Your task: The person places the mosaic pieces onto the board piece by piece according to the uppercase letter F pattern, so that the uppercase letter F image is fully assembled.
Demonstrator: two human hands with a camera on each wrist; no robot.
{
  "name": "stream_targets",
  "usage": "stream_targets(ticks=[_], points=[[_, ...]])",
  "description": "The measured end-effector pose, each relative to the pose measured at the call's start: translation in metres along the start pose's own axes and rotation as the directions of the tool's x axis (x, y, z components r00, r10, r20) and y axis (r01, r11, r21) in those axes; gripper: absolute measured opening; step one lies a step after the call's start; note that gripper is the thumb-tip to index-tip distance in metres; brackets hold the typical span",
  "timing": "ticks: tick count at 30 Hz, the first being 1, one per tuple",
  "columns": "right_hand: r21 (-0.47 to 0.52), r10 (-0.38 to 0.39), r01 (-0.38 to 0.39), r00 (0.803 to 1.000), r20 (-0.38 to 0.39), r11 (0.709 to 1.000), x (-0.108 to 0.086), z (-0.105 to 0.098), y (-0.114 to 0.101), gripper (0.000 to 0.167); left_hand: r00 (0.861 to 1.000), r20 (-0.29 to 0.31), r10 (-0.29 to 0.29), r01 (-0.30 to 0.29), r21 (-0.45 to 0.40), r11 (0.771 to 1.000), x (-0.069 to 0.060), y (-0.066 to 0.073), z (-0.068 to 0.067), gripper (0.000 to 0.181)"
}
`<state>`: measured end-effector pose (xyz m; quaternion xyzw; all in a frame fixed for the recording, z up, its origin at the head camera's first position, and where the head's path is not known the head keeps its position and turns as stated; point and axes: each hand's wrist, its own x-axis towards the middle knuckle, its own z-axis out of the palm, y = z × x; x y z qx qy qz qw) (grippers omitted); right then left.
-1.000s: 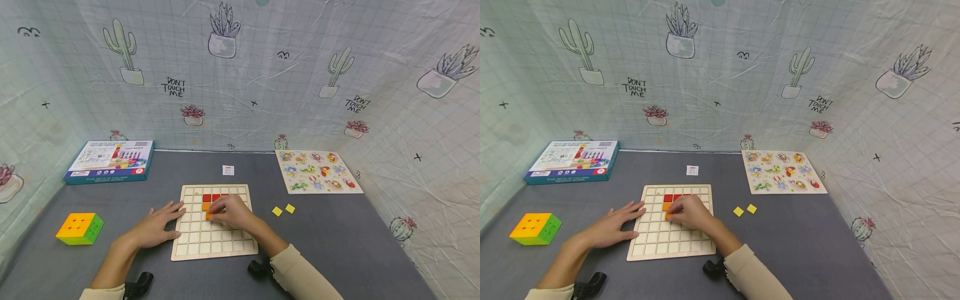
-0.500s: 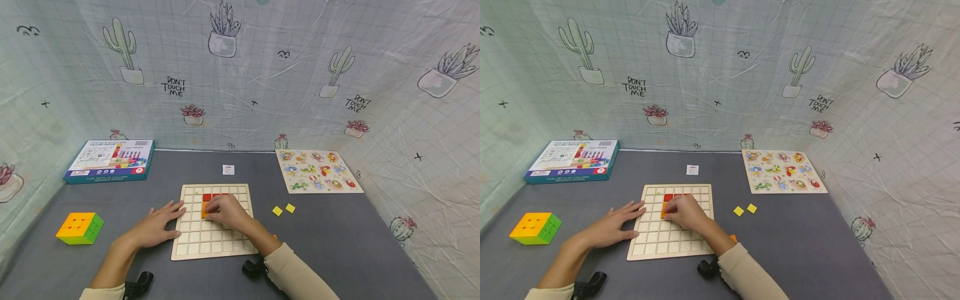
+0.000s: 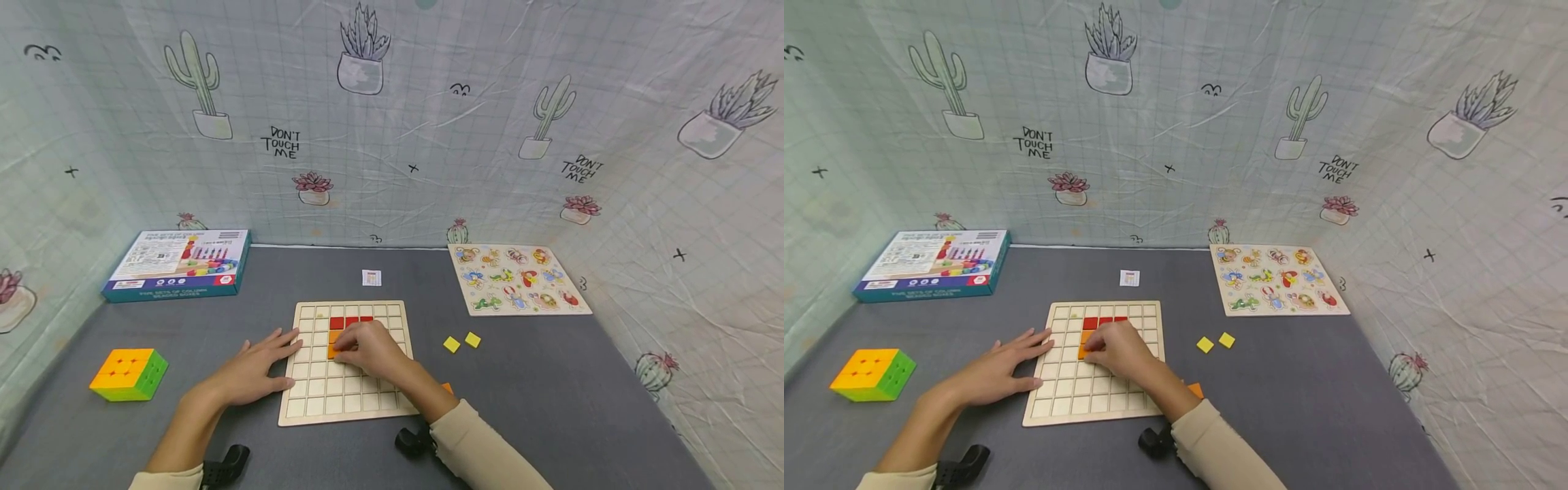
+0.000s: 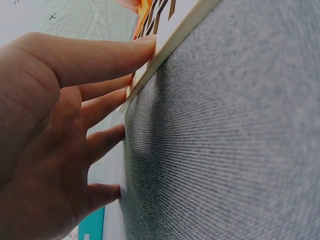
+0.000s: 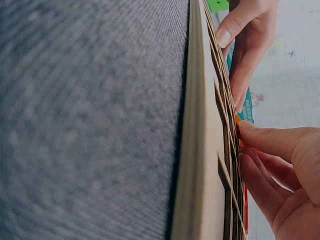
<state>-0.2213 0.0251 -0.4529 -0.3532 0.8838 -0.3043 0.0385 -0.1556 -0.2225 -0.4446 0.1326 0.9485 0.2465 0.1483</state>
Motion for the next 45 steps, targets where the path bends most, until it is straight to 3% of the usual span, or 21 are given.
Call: stream_targets(ticks=[27, 34, 45], points=[[0.002, 0.004, -0.004, 0.999, 0.036, 1.000, -0.001, -0.002, -0.001, 0.014, 1.000, -0.011, 0.017, -0.017, -0.003, 1.000, -0.003, -0.001, -0.001, 0.072], [0.158, -0.006, -0.013, 0.994, 0.113, 0.987, -0.011, -0.023, 0.006, 0.025, 1.000, -0.012, 0.009, -0.009, 0.003, 1.000, -0.002, -0.002, 0.000, 0.072], [0.133, -0.035, 0.017, 0.991, 0.132, 0.991, -0.049, -0.070, 0.035, 0.033, 1.000, -0.009, 0.015, -0.015, -0.011, 1.000, -0.002, 0.000, -0.001, 0.072]])
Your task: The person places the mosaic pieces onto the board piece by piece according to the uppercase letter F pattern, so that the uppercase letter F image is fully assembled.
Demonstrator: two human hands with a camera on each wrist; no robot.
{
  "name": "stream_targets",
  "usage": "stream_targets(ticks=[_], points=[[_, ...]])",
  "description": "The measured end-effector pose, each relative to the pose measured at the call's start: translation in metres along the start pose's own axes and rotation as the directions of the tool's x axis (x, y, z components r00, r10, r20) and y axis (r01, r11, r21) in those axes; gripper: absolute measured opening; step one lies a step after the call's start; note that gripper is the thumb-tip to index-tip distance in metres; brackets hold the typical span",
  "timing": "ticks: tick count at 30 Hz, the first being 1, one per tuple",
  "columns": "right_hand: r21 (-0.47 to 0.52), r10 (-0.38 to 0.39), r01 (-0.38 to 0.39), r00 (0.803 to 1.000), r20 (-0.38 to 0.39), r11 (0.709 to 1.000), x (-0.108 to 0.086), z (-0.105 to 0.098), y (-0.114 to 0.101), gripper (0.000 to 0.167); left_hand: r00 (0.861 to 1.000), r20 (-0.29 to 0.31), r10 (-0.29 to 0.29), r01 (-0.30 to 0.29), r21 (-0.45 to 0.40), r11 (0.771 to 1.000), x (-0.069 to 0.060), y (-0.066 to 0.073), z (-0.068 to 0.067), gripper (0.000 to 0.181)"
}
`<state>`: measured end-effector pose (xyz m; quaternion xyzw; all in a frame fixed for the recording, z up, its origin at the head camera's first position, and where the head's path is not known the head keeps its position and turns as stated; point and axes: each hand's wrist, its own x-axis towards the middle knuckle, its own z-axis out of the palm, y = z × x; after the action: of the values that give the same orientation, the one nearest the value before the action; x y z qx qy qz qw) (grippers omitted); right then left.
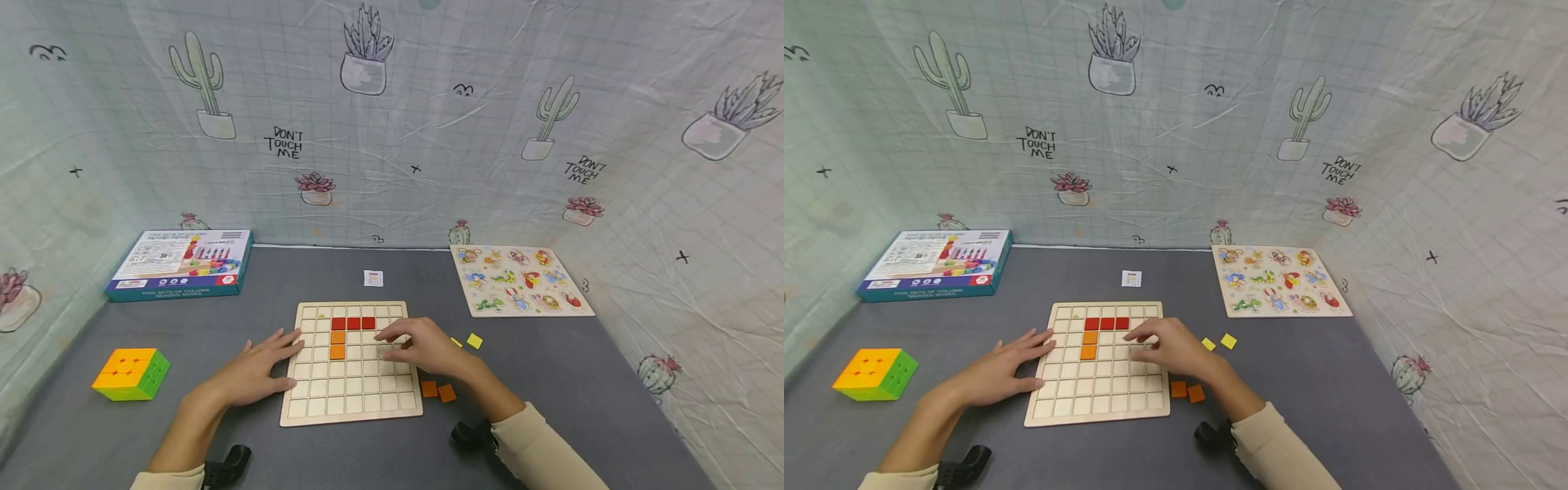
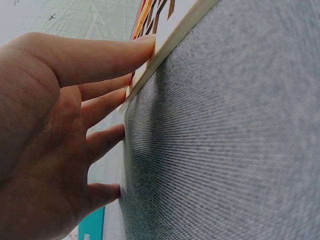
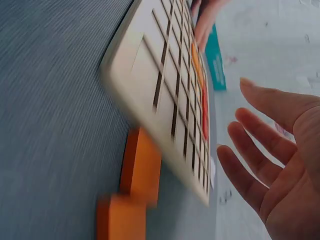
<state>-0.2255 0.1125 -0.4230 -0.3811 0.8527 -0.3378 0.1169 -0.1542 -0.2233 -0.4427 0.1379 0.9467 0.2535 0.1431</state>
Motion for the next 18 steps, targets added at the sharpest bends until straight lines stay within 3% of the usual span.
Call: stream_targets(ticks=[9, 18], points=[[-0.012, 0.061, -0.062, 0.997, -0.053, 0.998, -0.045, -0.024, 0.022, 0.035, 1.000, -0.002, 0.004, -0.004, 0.011, 1.000, -0.001, 0.001, -0.001, 0.073], [-0.006, 0.092, -0.092, 0.996, -0.005, 0.996, -0.072, -0.022, 0.037, 0.035, 1.000, -0.002, -0.006, 0.006, 0.017, 1.000, -0.001, 0.002, 0.000, 0.074]])
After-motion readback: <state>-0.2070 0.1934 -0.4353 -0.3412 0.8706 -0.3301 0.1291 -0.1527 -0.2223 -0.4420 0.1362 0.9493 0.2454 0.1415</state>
